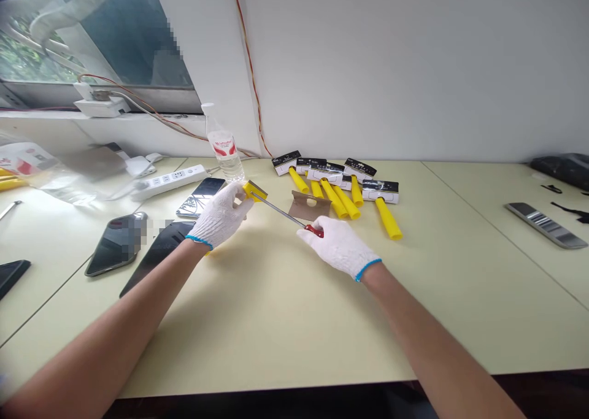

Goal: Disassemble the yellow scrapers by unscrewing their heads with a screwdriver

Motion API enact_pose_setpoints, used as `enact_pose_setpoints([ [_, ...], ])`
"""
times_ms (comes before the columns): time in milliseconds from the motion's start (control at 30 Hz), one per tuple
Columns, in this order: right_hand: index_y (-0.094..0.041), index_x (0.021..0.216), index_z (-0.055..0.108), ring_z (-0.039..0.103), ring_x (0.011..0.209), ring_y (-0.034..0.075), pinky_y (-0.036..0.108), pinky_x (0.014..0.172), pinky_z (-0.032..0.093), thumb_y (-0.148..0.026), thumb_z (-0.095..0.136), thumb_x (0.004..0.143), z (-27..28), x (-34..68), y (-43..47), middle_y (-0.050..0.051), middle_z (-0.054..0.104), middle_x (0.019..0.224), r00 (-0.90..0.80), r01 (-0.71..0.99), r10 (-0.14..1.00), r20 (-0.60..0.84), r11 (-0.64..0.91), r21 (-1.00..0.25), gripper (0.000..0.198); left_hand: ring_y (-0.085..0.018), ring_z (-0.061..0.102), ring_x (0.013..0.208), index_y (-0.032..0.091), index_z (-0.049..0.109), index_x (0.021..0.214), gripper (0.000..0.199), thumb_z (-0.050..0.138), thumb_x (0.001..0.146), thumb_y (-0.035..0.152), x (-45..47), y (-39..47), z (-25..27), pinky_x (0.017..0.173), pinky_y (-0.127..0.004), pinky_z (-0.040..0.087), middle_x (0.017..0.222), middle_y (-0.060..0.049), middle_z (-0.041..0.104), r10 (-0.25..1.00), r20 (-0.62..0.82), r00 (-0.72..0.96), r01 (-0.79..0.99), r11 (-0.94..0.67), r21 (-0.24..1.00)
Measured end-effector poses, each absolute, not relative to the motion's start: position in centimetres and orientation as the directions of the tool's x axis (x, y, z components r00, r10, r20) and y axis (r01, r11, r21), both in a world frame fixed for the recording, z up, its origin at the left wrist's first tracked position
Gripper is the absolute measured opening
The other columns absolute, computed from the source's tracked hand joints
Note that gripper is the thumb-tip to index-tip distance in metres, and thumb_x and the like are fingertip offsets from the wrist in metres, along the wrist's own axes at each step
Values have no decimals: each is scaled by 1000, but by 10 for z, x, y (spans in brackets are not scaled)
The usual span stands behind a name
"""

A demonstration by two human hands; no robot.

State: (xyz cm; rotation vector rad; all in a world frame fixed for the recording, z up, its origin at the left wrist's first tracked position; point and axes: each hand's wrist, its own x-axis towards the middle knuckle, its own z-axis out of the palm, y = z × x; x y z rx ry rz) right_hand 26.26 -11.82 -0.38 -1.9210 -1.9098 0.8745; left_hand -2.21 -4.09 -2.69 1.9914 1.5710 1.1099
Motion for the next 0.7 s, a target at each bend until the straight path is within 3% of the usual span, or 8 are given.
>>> enact_pose_setpoints([
  [100,-22,81,60,53,61,17,31,57,37,-73,34,106,-8,266,-117,2,60,69,-163,740,944,-288,-75,-668,62,-17,58,70,23,59,97,9,61,96,32,-22,-43,-29,67,-32,45,97,-3,66,922,367,126,696,-346,630],
  [200,-23,89,57,55,62,16,29,57,40,-68,44,105,-9,266,-118,1,63,75,-159,677,931,-328,-139,-723,49,-16,57,71,22,59,97,11,59,98,32,-23,-43,-29,66,-32,43,100,-4,66,923,364,126,702,-342,624],
  [300,-24,94,57,57,64,17,30,58,40,-64,59,99,-8,264,-119,2,69,81,-49,770,951,-307,-160,-618,40,-17,57,71,22,58,96,10,59,98,32,-24,-42,-31,66,-32,42,98,-3,65,925,358,126,716,-335,612],
  [367,-23,90,60,56,66,19,32,59,38,-70,51,101,-6,264,-120,3,67,80,-38,813,961,-274,-130,-568,49,-17,56,71,22,57,96,11,60,98,32,-25,-42,-33,66,-32,40,93,-2,64,925,358,127,738,-330,589],
  [467,-23,88,66,60,74,20,33,66,41,-71,31,107,-6,267,-119,5,69,86,-119,782,957,-263,-73,-619,62,-18,58,73,22,56,96,12,61,97,33,-25,-43,-35,68,-32,41,95,-2,66,931,343,126,763,-312,567],
  [600,-24,95,62,61,68,21,33,63,42,-71,51,100,-8,270,-119,4,70,81,-61,819,941,-334,-144,-555,49,-18,61,76,22,57,96,12,61,97,33,-24,-46,-32,70,-31,43,97,-3,68,946,305,113,767,-278,578],
  [700,-24,91,62,62,71,22,33,62,41,-72,51,100,-8,269,-120,6,71,85,-63,842,961,-270,-94,-531,51,-19,62,77,22,57,96,13,61,97,34,-23,-48,-31,69,-30,43,98,-4,69,952,284,112,774,-263,576],
])
